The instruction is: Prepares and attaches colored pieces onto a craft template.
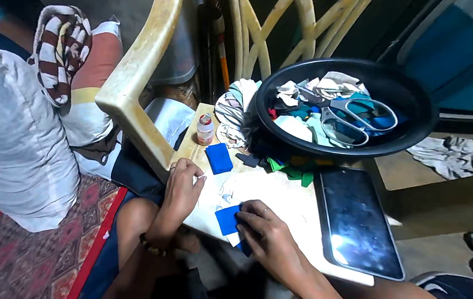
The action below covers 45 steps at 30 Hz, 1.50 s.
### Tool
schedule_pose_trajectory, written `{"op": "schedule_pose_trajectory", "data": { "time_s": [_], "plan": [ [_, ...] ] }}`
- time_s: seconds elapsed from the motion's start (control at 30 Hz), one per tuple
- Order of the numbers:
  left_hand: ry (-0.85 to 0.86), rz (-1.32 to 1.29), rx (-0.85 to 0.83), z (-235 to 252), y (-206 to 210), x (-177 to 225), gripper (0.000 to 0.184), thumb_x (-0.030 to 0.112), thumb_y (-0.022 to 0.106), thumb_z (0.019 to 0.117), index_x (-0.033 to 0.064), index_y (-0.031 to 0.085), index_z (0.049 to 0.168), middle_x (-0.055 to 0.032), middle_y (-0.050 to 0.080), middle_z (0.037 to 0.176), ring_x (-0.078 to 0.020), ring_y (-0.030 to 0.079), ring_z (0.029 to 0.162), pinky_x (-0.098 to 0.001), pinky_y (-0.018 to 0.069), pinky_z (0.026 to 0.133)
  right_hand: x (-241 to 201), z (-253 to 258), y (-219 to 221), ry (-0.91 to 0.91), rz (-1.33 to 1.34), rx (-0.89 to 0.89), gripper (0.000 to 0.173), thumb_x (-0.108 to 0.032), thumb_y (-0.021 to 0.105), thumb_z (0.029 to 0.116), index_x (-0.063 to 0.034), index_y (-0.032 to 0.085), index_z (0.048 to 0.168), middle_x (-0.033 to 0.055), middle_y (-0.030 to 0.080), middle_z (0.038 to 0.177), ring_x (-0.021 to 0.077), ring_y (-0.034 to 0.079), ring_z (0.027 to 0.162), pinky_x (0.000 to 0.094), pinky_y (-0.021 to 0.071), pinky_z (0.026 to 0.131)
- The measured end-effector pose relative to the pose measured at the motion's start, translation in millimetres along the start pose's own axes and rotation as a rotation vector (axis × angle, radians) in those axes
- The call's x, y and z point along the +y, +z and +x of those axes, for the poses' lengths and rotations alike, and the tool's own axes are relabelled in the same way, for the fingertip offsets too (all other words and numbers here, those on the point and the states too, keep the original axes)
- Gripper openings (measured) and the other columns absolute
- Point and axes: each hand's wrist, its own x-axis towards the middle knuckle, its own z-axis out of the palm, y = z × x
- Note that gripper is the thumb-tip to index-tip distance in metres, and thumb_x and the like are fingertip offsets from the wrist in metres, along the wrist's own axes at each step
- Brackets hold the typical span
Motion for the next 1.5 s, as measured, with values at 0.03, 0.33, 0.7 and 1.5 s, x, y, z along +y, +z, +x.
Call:
{"op": "schedule_pose_trajectory", "data": {
  "time_s": [0.03,0.33,0.7,1.5],
  "plan": [
    [0.007,-0.021,0.006,0,1,-1,0.017,0.015,0.065,0.0986,-0.0007,0.073,0.099,-0.0187,0.063,0.119,-0.0350,0.059,0.114,-0.0510,0.0468,0.099,0,0,-1,0.009,0.011,0.000,0.017,-0.005,0.066,0.0836,0.0016,0.077,0.096,0.0161,0.069,0.100,0.0202,0.068,0.092,0.0217,0.0552,0.085],
    [0.132,-0.696,0.274,-29,-7,12,0.020,-0.006,0.071,0.0841,0.0028,0.062,0.101,0.0042,0.067,0.083,0.0008,0.063,0.067,-0.0159,0.0561,0.063,5,9,-28,0.110,0.377,0.291,0.013,-0.005,0.065,0.0928,0.0048,0.072,0.096,0.0069,0.070,0.099,-0.0008,0.065,0.084,0.0138,0.0557,0.076],
    [0.137,-0.058,0.162,3,3,-10,0.029,0.007,0.080,0.0850,-0.0007,0.070,0.111,-0.0178,0.067,0.114,-0.0301,0.066,0.098,-0.0485,0.0551,0.082,24,6,-57,0.232,0.158,0.451,0.022,-0.004,0.063,0.0890,0.0077,0.069,0.107,0.0062,0.070,0.093,0.0002,0.066,0.081,0.0151,0.0563,0.075],
    [0.416,0.171,-0.527,60,28,84,0.027,-0.002,0.062,0.0964,0.0019,0.065,0.122,-0.0169,0.066,0.112,-0.0310,0.064,0.105,-0.0475,0.0514,0.094,19,2,-56,0.245,-0.240,0.121,0.040,0.009,0.063,0.0770,0.0064,0.068,0.116,0.0175,0.072,0.091,0.0313,0.071,0.081,0.0435,0.0595,0.076]
  ]
}}
